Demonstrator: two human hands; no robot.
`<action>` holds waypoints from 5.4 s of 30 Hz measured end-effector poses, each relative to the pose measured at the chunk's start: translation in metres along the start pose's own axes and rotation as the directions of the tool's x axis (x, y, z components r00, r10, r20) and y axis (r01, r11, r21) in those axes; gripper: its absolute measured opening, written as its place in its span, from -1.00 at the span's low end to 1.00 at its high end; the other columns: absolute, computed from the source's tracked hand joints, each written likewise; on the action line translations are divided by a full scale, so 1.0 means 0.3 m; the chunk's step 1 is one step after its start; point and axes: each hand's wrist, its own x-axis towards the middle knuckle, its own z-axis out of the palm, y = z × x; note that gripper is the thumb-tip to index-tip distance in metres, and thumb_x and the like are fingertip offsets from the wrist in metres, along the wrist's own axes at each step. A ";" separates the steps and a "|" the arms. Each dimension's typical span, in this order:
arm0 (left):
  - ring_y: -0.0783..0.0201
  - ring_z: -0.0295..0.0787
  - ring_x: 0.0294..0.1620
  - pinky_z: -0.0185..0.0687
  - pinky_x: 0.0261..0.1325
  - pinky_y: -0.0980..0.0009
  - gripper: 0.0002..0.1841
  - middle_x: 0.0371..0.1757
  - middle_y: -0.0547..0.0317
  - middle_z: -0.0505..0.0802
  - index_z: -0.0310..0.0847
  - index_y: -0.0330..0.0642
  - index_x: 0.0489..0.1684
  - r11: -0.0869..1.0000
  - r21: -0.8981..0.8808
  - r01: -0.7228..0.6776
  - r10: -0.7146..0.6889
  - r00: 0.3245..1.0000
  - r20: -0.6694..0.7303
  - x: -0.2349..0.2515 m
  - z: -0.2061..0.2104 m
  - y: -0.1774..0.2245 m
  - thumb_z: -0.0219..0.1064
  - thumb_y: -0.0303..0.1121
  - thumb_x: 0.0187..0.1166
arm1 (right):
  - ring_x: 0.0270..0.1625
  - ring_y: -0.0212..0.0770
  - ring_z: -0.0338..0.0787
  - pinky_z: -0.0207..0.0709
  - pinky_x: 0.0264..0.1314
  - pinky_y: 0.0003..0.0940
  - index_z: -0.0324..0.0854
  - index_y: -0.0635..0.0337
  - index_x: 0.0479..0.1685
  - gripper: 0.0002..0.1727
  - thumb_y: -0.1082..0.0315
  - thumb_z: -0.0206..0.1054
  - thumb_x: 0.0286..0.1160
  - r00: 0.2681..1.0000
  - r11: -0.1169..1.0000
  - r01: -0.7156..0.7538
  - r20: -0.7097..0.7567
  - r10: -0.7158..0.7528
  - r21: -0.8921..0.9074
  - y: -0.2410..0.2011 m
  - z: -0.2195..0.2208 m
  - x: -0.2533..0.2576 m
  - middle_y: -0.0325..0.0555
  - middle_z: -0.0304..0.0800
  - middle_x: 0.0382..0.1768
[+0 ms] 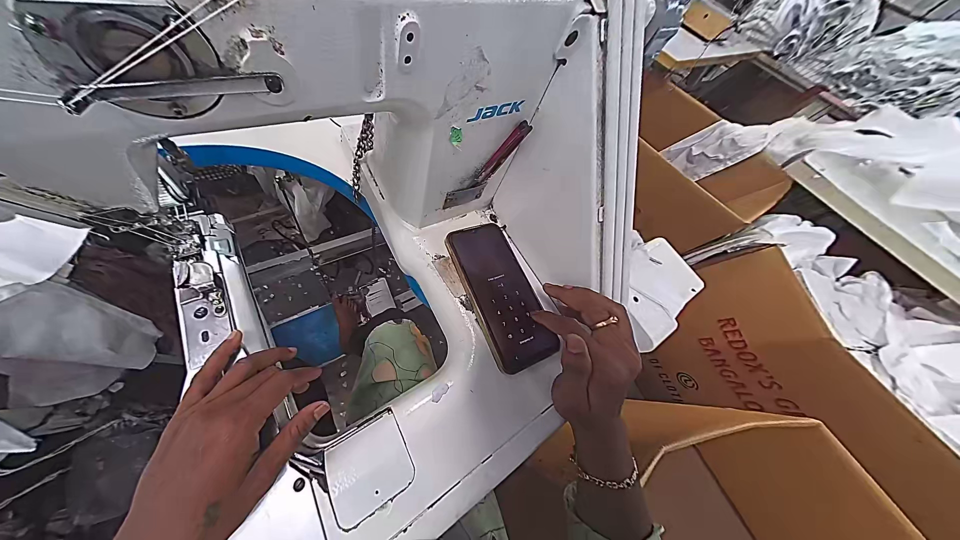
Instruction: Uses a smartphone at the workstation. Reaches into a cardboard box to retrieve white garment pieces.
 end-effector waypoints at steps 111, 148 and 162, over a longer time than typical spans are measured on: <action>0.21 0.80 0.27 -0.04 0.81 -0.13 -0.45 -0.11 0.30 0.93 0.87 0.01 -0.14 1.000 -0.020 -0.003 0.002 0.999 -0.044 0.002 0.011 -0.004 0.04 0.20 0.67 | 0.17 0.05 0.84 0.56 0.35 0.12 0.49 0.37 0.54 -0.32 -0.03 0.06 0.70 0.948 0.999 -0.045 0.315 0.039 0.010 -0.021 0.101 0.192 0.02 0.92 0.01; 0.18 0.78 0.31 -0.07 0.82 -0.13 -0.45 -0.10 0.28 0.93 0.86 -0.01 -0.11 1.000 -0.029 0.012 -0.012 1.000 -0.017 -0.001 0.002 -0.002 0.06 0.20 0.68 | 0.46 -0.17 0.71 0.48 0.54 -0.30 0.31 0.50 0.53 -0.44 0.29 -0.03 0.64 0.979 0.981 -0.159 0.145 0.142 0.115 -0.036 0.070 0.055 0.08 0.84 0.28; 0.17 0.77 0.32 -0.11 0.82 -0.13 -0.43 -0.10 0.26 0.93 0.86 -0.02 -0.12 0.999 -0.036 0.011 -0.011 1.000 -0.014 -0.001 0.003 -0.005 0.05 0.22 0.69 | 0.73 -0.04 0.43 0.08 0.77 0.17 0.36 0.29 0.68 -0.33 0.02 -0.16 0.77 0.957 0.988 -0.105 0.281 0.069 0.115 -0.040 0.071 0.059 -0.04 0.65 0.56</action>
